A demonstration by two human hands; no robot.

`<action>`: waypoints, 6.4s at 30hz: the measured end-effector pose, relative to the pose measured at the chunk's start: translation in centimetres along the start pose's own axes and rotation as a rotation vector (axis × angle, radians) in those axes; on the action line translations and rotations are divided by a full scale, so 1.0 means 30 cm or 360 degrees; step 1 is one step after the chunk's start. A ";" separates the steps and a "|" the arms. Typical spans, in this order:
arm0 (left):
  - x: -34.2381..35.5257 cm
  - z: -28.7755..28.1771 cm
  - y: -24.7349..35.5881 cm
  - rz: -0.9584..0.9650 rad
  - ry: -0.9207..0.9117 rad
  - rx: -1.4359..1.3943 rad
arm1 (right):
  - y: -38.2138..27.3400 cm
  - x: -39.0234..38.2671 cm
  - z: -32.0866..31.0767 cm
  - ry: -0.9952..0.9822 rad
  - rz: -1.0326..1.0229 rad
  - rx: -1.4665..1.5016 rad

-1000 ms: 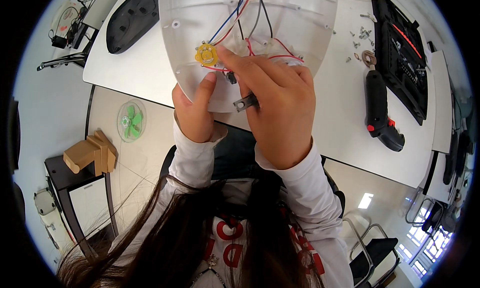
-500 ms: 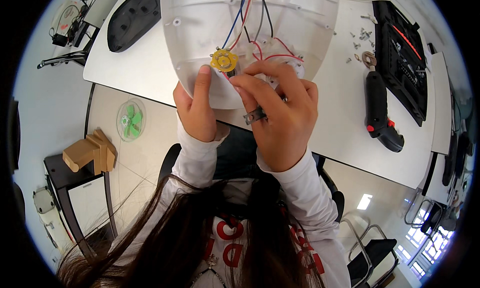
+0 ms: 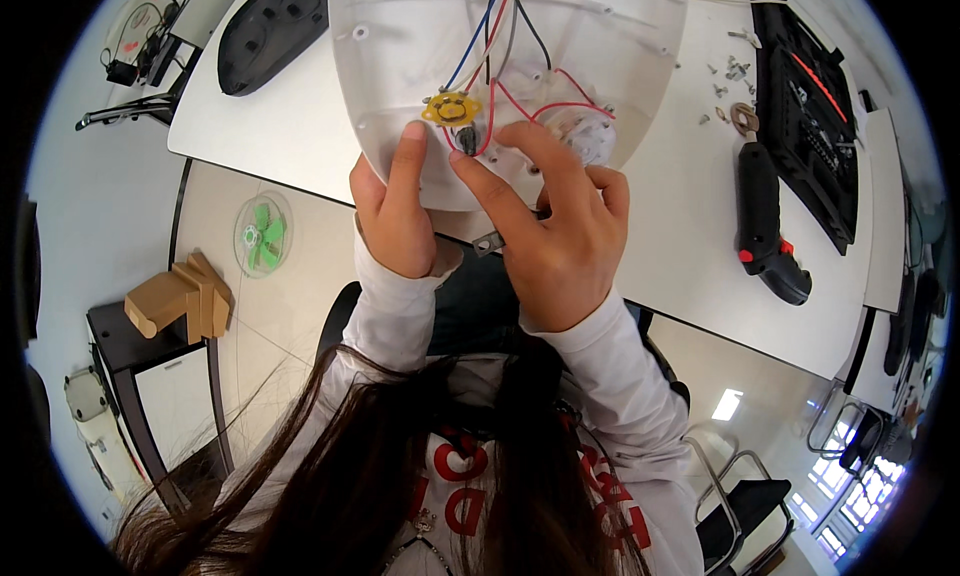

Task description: The person disassembles a white plastic appliance base, removes a small motor and wiring, then reassembles the unit by reconnecting wires and securing components with screws. The person uses a cordless screwdriver and handles screws, wires, and a motor throughout the process.

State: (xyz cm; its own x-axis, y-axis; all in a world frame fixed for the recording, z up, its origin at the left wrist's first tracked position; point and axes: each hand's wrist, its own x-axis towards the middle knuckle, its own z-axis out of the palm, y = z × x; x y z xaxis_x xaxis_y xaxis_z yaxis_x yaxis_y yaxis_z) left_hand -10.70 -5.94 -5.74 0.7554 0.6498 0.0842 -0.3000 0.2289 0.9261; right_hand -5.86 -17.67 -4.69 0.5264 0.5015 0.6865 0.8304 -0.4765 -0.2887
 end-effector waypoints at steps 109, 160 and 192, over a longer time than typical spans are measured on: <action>0.007 -0.028 0.003 -0.0037 -0.0138 0.0065 | -0.042 0.057 0.017 0.0030 0.0295 0.0041; 0.011 -0.030 -0.001 0.0007 -0.0280 0.0221 | 0.015 0.117 -0.008 -0.0203 0.0003 0.0058; 0.009 -0.040 -0.009 -0.0081 -0.0228 0.0223 | 0.007 0.124 -0.007 -0.0385 0.0143 0.0099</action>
State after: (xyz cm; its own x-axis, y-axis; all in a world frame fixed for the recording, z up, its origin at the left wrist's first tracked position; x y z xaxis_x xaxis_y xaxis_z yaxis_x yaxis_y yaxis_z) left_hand -11.11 -4.94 -6.41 0.8457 0.5280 0.0778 -0.1826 0.1492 0.9718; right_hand -3.77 -16.06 -2.03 0.6206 0.6209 0.4789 0.7841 -0.4855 -0.3866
